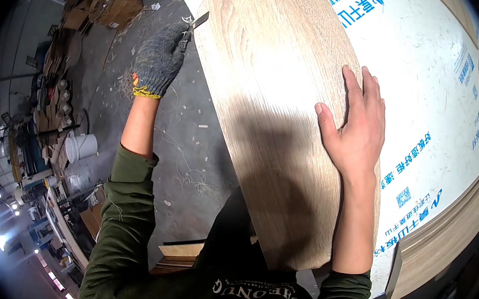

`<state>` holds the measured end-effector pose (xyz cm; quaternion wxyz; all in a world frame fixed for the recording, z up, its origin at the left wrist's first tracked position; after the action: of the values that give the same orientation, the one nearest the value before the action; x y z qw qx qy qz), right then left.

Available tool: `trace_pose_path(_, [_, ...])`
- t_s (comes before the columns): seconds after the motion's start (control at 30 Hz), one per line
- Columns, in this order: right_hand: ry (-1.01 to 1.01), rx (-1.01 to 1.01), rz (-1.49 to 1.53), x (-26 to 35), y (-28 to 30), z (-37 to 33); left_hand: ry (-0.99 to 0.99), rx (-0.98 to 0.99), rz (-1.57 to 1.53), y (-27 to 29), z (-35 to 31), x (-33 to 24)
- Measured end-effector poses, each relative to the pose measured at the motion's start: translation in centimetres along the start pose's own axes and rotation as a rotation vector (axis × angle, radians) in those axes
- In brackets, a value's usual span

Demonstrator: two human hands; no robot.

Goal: The person is using a blade to shave or trim the edges of curved wooden boards.

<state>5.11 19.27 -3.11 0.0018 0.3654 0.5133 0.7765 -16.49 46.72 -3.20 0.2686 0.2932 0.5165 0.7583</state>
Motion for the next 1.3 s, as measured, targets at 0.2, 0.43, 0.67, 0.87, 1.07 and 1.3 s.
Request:
trace_pose_path(0.2, [-0.013, 0.008, -0.026, -0.1, -0.2, 0.0, -0.005, 0.009, 0.025, 0.2, 0.5, -0.1])
trace_pose_path(0.43, [-0.015, 0.020, -0.019, -0.1, -0.4, 0.0, -0.058, -0.052, 0.077, -0.4, 1.4, 0.6])
trace_pose_path(0.67, [-0.016, 0.012, -0.005, 0.4, 0.3, 0.1, 0.003, 0.037, 0.037, -0.5, 4.0, 1.1])
trace_pose_path(0.87, [-0.018, -0.008, 0.039, -0.4, 1.1, -1.4, 0.191, -0.095, -0.647, -3.1, 0.1, -0.2])
trace_pose_path(1.07, [-0.305, -0.210, -0.061, -1.1, 6.9, -19.2, 0.618, 0.216, -1.376, -6.5, -2.1, -2.1])
trace_pose_path(1.3, [-0.799, -0.325, 0.006, -1.8, 4.3, -29.5, 0.662, 0.051, -1.427, -5.5, -3.4, -2.2])
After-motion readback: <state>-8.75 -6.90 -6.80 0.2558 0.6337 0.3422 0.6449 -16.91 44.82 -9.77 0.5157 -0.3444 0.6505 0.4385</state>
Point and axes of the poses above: each hand's wrist, its own z-axis towards the middle knuckle, its own y-axis out of the back of the hand, x = y × z, the point moved 6 cm from there along z, towards the middle knuckle, and after that the axes turned 15 degrees about z, right-handed, at the moved point
